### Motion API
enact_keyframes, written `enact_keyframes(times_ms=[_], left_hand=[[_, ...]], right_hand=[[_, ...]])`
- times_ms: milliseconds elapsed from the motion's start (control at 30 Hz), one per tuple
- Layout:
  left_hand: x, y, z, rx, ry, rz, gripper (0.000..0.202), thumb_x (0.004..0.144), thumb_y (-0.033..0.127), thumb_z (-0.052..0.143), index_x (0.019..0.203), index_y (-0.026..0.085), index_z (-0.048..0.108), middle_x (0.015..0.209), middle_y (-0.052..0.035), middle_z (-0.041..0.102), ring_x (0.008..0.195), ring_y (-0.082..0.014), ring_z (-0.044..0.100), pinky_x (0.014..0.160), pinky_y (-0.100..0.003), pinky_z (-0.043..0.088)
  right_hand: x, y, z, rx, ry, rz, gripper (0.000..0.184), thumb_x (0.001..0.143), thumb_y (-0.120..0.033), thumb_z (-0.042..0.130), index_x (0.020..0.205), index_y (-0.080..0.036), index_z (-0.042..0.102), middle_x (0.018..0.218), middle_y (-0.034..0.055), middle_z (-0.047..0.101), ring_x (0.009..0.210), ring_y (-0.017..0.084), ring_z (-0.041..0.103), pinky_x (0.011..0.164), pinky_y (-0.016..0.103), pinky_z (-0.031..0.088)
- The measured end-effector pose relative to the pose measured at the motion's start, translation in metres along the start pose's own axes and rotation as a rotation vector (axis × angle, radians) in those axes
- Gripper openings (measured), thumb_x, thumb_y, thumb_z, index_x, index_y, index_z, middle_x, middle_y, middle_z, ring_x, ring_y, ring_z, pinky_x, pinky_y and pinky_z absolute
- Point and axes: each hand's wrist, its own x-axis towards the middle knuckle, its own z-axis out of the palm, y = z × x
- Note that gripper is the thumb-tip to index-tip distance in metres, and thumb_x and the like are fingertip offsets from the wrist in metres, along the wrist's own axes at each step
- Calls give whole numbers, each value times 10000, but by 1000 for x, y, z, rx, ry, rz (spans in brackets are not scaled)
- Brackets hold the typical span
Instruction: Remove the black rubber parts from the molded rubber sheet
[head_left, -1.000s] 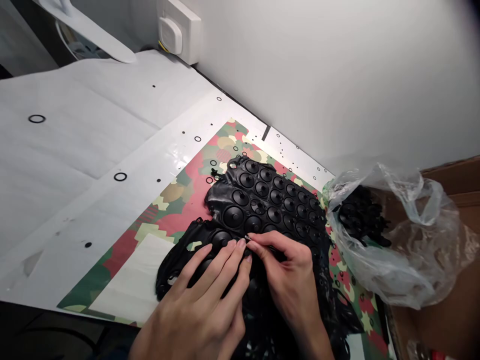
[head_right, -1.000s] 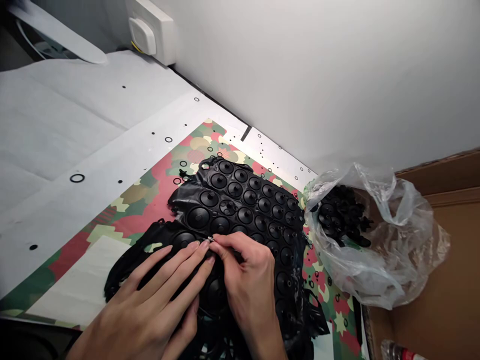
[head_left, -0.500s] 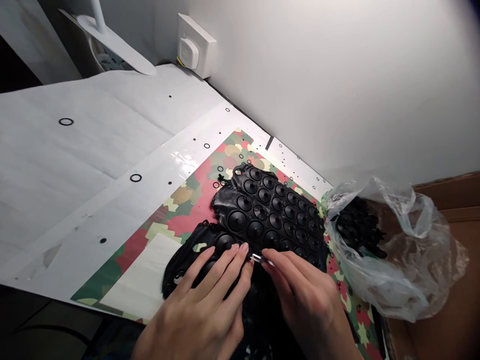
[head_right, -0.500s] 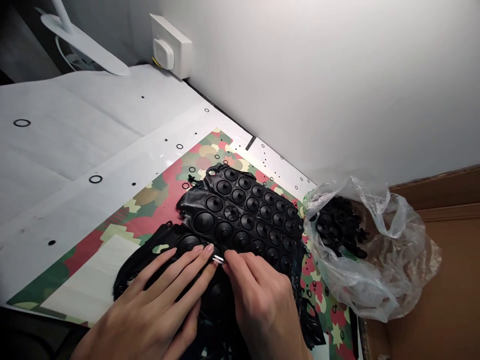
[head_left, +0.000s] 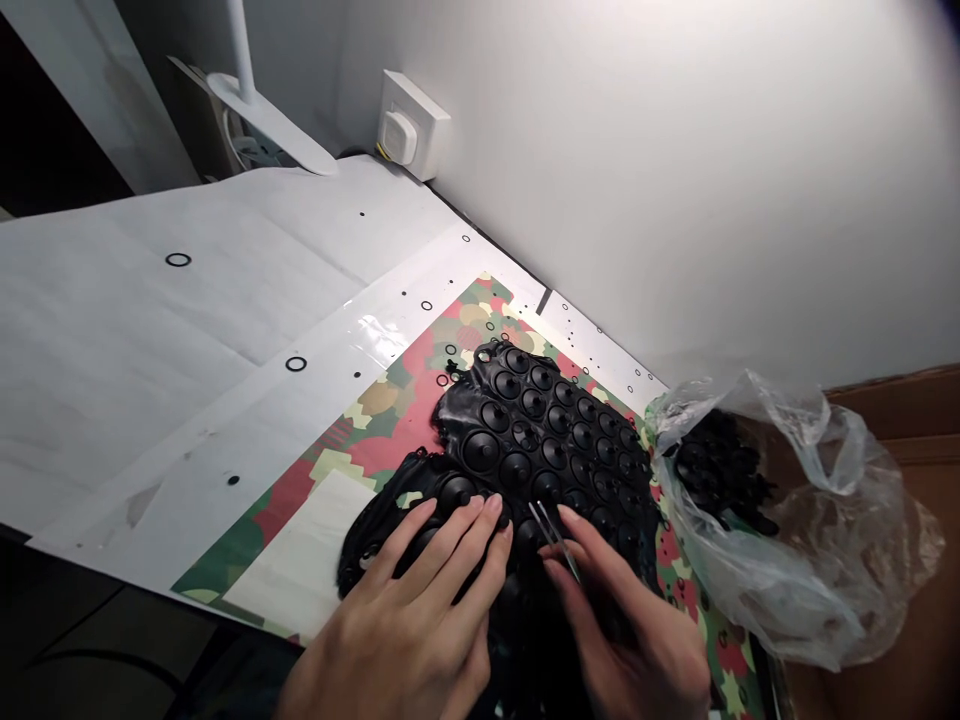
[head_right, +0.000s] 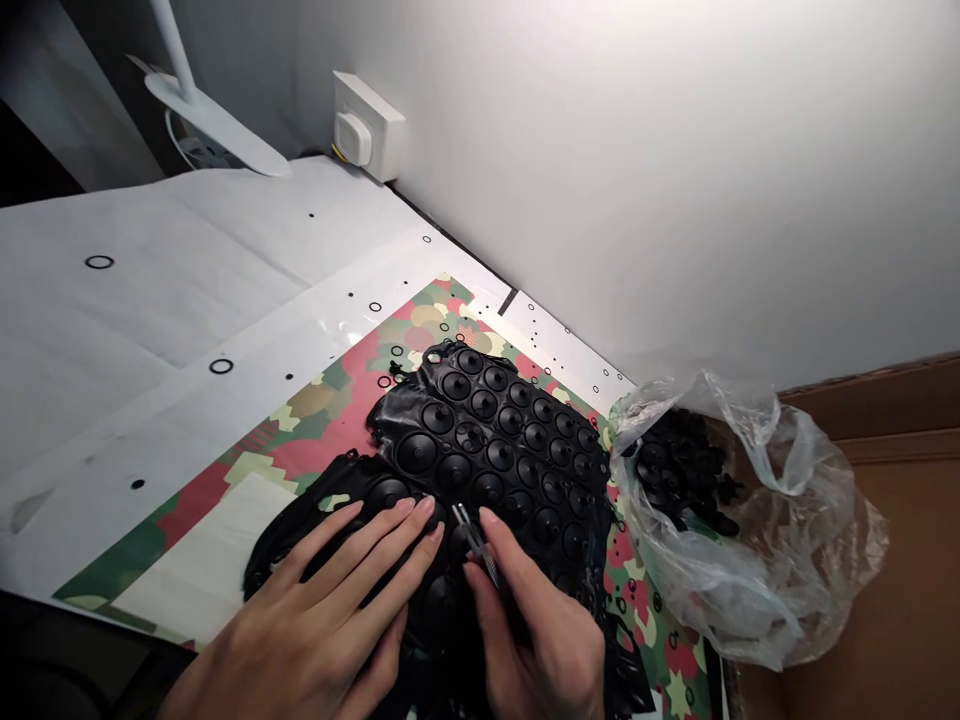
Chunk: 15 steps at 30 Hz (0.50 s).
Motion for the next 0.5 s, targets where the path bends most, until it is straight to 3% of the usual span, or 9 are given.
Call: enact_keyframes(times_ms=[67,167,200,300,367,500], left_hand=[[0,-1,1,-9,11,-1,476,1132,339,532,1555,204,705,1655,-8,673,1548,-164,543,1457,-362,104],[0,-1,1,-12,9,-15,477,1135,340,534,1563,206,697,1661,-14,668,1558,-166,543,1457,-362,107],[0,-1,1,-10,4,-17,481,1135,339,534,1570,207,691,1666,-17,664,1562,-169,542,1457,-364,106],[2,-1,-1,-9,14,-7,482,1133,340,537,1572,213,690,1667,-18,662,1557,-175,556,1457,-362,101],[3,0,-3,-15,7,-9,479,1130,344,551,1570,219,692,1669,-13,660,1557,-173,557,1458,-356,96],[4,-1,-3,-21,9,-9,491,1127,365,571,1581,216,685,1677,-6,652,1568,-175,545,1456,-351,94]], right_hand=[[-11,-3,9,34,81,124,331,1019,-187,827,1342,-253,802,963,-3,893,700,144,862,725,131,686],[-18,-11,23,138,287,272,22,1002,-229,851,1006,-223,830,776,-3,832,574,136,798,586,138,648],[-18,-13,26,177,347,314,63,991,-242,866,956,-212,823,766,11,829,559,140,786,550,146,635],[-11,-17,26,416,428,467,106,1013,-300,858,1044,-199,849,885,79,880,502,144,745,437,179,586],[-6,-17,18,626,417,542,163,1060,-346,807,1145,-221,867,1010,128,903,520,176,769,422,226,604],[-2,-15,5,827,409,540,191,1049,-389,821,1173,-259,888,1009,138,907,621,271,847,448,304,662]])
